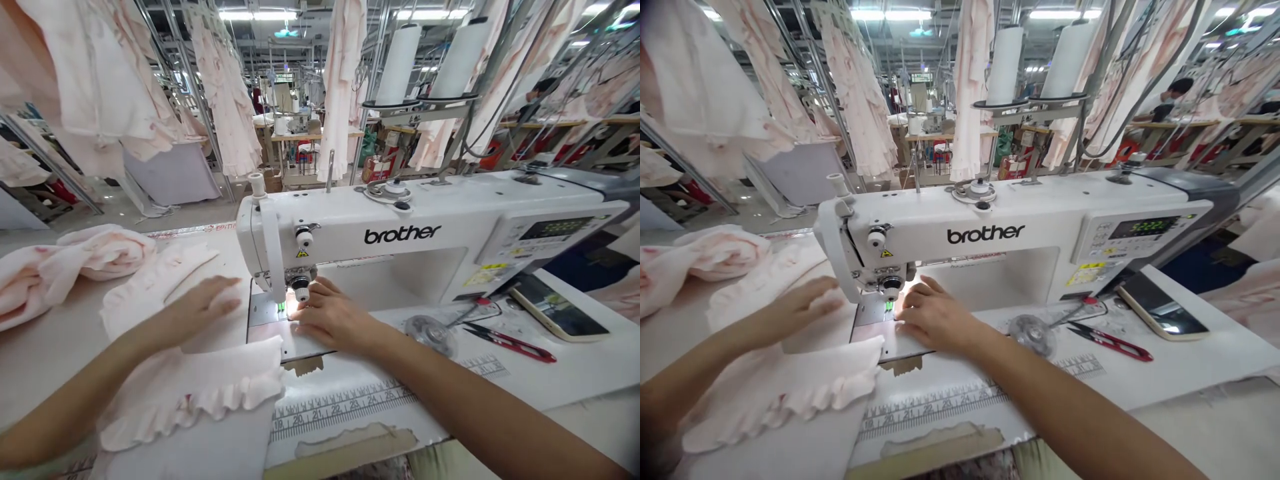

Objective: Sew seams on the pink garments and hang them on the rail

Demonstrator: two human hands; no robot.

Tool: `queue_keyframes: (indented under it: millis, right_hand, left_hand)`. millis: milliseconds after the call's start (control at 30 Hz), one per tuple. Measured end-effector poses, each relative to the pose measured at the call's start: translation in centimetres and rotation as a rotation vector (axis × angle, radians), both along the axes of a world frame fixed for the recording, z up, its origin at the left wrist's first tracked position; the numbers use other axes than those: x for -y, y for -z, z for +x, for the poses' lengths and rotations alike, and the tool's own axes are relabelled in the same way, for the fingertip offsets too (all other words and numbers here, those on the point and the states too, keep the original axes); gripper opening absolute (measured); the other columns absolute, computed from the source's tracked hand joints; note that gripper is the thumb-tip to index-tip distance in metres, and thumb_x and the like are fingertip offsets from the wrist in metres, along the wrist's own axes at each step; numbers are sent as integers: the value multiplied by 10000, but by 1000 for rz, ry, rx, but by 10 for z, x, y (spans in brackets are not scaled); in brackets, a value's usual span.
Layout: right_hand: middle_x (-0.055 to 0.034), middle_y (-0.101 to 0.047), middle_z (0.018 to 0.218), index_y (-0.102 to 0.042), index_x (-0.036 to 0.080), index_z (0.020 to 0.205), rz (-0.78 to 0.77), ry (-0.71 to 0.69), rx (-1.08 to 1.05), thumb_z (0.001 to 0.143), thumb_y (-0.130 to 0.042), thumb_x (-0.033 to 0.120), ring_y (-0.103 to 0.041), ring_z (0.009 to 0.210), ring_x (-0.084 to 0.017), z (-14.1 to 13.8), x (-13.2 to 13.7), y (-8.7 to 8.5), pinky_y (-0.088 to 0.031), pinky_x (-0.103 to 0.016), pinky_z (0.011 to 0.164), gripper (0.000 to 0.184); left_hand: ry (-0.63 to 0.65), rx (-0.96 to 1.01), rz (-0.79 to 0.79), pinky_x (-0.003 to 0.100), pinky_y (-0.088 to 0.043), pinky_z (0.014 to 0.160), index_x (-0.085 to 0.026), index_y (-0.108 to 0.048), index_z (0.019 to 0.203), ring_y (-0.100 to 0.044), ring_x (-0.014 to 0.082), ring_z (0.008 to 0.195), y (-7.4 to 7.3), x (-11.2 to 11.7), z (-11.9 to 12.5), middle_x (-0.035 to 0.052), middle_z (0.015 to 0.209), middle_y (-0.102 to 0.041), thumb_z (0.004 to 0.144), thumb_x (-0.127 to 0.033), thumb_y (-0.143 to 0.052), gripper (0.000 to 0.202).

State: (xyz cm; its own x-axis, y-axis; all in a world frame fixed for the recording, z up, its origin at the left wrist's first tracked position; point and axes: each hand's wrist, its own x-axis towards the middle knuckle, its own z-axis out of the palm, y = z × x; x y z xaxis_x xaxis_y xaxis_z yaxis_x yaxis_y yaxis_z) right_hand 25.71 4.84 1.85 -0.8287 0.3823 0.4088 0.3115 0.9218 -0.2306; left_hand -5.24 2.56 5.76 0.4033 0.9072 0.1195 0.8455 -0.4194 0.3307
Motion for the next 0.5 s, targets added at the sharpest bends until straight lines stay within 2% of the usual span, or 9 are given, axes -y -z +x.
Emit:
queue_keyframes:
  millis: [67,100,167,233,367,500]
  right_hand:
    - [-37,-659,1004,-677,193,1085,-7,-36,-25,980,-555,280,-524,1005,-180,-1,3,-1,-266,-418,1098,183]
    - [-35,-661,1001,-679,188,1080,-13,-62,-45,982,-551,279,-537,980,-171,-1,5,-1,-269,-409,1094,185]
    - [-31,-661,987,-677,181,1078,-22,-120,-80,990,-533,283,-553,943,-156,-3,10,-2,-278,-395,1085,197]
    - [-36,-661,982,-660,174,1113,-23,-176,-92,1003,-506,294,-554,940,-155,-5,14,-1,-299,-386,1067,224]
    - [-58,-646,1048,-587,161,1239,-29,-197,-33,1012,-493,313,-532,995,-175,-7,18,1,-340,-372,1017,289]
    - [-57,-624,1100,-611,177,1182,-44,-153,55,990,-540,299,-516,1026,-190,-7,18,-2,-345,-370,1000,238]
  left_hand:
    - [37,3,-182,324,-517,810,-223,-624,1118,-622,221,1004,4,22,22,43,1070,-667,926,-460,-524,321]
    - [41,10,-227,312,-512,764,-219,-633,1024,-621,217,951,5,31,33,36,996,-665,899,-430,-565,254]
    - [30,19,-252,293,-479,676,-204,-584,819,-600,202,829,8,41,52,22,854,-636,866,-351,-588,155]
    - [-33,41,-259,274,-425,597,-204,-503,736,-559,179,709,9,42,63,2,750,-591,874,-318,-542,184]
    - [-123,128,-300,253,-378,560,-218,-465,782,-500,149,626,14,29,70,-39,673,-517,910,-359,-476,191]
    - [-147,117,-247,273,-417,602,-221,-515,904,-532,162,669,23,25,69,-29,733,-553,902,-309,-483,94]
